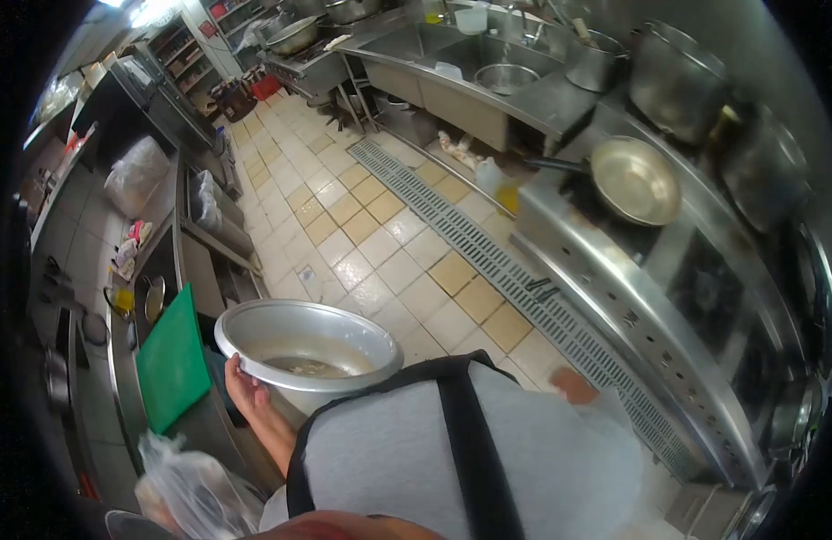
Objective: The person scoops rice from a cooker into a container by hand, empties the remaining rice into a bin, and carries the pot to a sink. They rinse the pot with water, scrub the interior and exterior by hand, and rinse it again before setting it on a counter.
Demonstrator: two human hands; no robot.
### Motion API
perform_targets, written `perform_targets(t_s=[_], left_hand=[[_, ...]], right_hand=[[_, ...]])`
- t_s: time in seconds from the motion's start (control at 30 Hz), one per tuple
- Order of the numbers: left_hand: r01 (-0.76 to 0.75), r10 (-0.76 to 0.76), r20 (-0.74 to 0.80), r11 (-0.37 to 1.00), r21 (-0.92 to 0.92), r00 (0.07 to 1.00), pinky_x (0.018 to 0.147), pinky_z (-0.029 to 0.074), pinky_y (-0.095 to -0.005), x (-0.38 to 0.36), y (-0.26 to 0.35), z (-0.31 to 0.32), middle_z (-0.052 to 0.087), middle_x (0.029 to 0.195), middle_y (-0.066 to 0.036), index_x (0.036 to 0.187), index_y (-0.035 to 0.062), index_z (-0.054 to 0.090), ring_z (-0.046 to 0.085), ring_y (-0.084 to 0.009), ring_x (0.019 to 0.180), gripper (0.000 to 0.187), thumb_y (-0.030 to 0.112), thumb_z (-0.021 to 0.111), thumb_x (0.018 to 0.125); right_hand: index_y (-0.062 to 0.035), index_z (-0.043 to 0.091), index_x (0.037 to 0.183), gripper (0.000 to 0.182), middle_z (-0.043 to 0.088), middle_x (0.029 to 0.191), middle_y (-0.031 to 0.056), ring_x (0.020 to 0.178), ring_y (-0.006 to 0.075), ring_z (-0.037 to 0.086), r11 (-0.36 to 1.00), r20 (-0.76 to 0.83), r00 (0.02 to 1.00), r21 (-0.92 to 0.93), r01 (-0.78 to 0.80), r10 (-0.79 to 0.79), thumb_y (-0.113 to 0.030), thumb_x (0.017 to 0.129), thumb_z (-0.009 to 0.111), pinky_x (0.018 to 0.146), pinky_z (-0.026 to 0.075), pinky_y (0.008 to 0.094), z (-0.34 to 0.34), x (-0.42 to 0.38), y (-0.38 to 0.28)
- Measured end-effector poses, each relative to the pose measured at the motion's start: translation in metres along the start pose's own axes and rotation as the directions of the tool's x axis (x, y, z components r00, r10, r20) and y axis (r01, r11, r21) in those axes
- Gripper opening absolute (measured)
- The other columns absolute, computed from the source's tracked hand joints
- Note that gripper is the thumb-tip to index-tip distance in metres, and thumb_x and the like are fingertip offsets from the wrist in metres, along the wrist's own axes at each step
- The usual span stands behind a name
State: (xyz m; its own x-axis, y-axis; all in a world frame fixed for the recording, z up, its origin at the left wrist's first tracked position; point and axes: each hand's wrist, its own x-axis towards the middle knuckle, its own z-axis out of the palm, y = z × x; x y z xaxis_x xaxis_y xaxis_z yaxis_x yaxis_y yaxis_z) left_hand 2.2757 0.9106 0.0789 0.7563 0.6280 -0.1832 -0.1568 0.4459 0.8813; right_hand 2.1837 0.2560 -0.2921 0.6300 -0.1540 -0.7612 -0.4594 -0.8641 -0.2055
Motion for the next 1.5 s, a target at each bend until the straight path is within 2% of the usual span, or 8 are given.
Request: perform_targets(t_s=[0.3, 0.87, 1.0, 1.03, 1.07, 1.17, 1.23, 1.5], left_hand=[[-0.064, 0.064, 0.153, 0.998, -0.008, 0.986, 0.031, 0.030, -0.0166, 0.232, 0.012, 0.145, 0.055, 0.074, -0.002, 0.087, 0.0065, 0.050, 0.048, -0.0064, 0.047, 0.008, 0.006, 0.055, 0.080], [0.023, 0.030, 0.549, 0.996, -0.091, 0.835, 0.028, 0.030, -0.0167, 0.628, 0.009, 0.554, 0.057, 0.072, -0.004, 0.095, 0.0037, 0.051, 0.044, -0.0085, 0.039, 0.016, 0.004, 0.052, 0.079], [-0.018, 0.072, 0.676, 0.996, -0.087, 0.733, 0.062, 0.050, -0.0179, 0.709, 0.019, 0.608, 0.056, 0.106, -0.012, 0.110, 0.0005, 0.049, 0.058, -0.0112, 0.088, 0.028, 0.007, 0.048, 0.083], [-0.834, 0.693, 0.593, 0.549, -0.065, 0.410, 0.088, 0.046, -0.0298, 0.705, -0.007, 0.633, 0.048, 0.122, -0.019, 0.110, -0.0015, 0.048, 0.052, -0.0203, 0.106, 0.027, 0.012, 0.048, 0.087], [-0.917, 0.722, 0.650, 0.388, -0.095, 0.238, 0.101, 0.034, -0.0377, 0.706, -0.008, 0.658, 0.038, 0.133, -0.025, 0.108, -0.0037, 0.047, 0.043, -0.0276, 0.119, 0.026, 0.015, 0.047, 0.090], [-0.869, 0.740, 0.635, 0.445, -0.216, 0.222, 0.101, 0.035, -0.0417, 0.759, -0.019, 0.723, 0.040, 0.132, -0.024, 0.115, -0.0050, 0.046, 0.043, -0.0277, 0.119, 0.032, 0.011, 0.047, 0.086], [0.033, 0.200, 0.779, 0.962, -0.271, 0.594, 0.100, 0.037, -0.0422, 0.819, -0.008, 0.768, 0.043, 0.129, -0.022, 0.123, -0.0054, 0.043, 0.046, -0.0271, 0.117, 0.043, 0.007, 0.047, 0.082], [0.215, -0.035, 0.847, 0.972, -0.095, 0.530, 0.048, 0.045, -0.0185, 0.894, -0.085, 0.968, 0.059, 0.090, -0.007, 0.109, 0.0015, 0.051, 0.057, -0.0118, 0.066, 0.033, 0.007, 0.048, 0.076]], right_hand=[[-0.0090, 0.060, 0.097, 0.020, 0.064, 0.083, 0.0130, 0.075, 0.0270, 0.062, 0.696, -0.488, 0.603, -0.014, 0.718, -0.632, -0.022, 0.084, 0.053, 0.067, 0.049, 0.0352, -0.304, 0.161, -0.434], [-0.0093, 0.062, 0.092, 0.016, 0.063, 0.090, 0.0148, 0.085, 0.0337, 0.059, 0.841, -0.636, 0.627, -0.065, 0.538, -0.450, -0.017, 0.084, 0.050, 0.075, 0.047, 0.0412, -0.526, 0.312, -0.623], [-0.0106, 0.061, 0.094, 0.017, 0.063, 0.092, 0.0121, 0.086, 0.0330, 0.059, 0.804, -0.626, 0.548, -0.235, 0.546, -0.555, -0.018, 0.083, 0.051, 0.074, 0.048, 0.0434, -0.651, 0.343, -0.732], [-0.0104, 0.061, 0.094, 0.016, 0.063, 0.091, 0.0119, 0.085, 0.0323, 0.059, 0.786, -0.645, 0.501, -0.272, 0.555, -0.577, -0.016, 0.083, 0.053, 0.074, 0.048, 0.0424, -0.676, 0.353, -0.753], [-0.0102, 0.061, 0.095, 0.014, 0.063, 0.091, 0.0116, 0.084, 0.0317, 0.059, 0.768, -0.664, 0.450, -0.310, 0.561, -0.597, -0.015, 0.083, 0.055, 0.075, 0.048, 0.0413, -0.701, 0.366, -0.771], [-0.0100, 0.061, 0.094, 0.014, 0.063, 0.093, 0.0093, 0.082, 0.0316, 0.059, 0.682, -0.795, 0.163, -0.373, 0.629, -0.584, -0.011, 0.081, 0.056, 0.074, 0.048, 0.0405, -0.760, 0.387, -0.809], [-0.0072, 0.062, 0.092, 0.013, 0.062, 0.099, 0.0090, 0.087, 0.0293, 0.060, 0.716, -0.881, 0.173, -0.228, 0.660, -0.440, -0.004, 0.080, 0.057, 0.075, 0.048, 0.0359, -0.789, 0.391, -0.822], [-0.0039, 0.063, 0.093, 0.013, 0.060, 0.106, 0.0104, 0.093, 0.0232, 0.059, 0.747, -0.988, 0.144, 0.136, 0.651, 0.055, -0.003, 0.082, 0.055, 0.079, 0.046, 0.0299, -0.844, 0.411, -0.857]])
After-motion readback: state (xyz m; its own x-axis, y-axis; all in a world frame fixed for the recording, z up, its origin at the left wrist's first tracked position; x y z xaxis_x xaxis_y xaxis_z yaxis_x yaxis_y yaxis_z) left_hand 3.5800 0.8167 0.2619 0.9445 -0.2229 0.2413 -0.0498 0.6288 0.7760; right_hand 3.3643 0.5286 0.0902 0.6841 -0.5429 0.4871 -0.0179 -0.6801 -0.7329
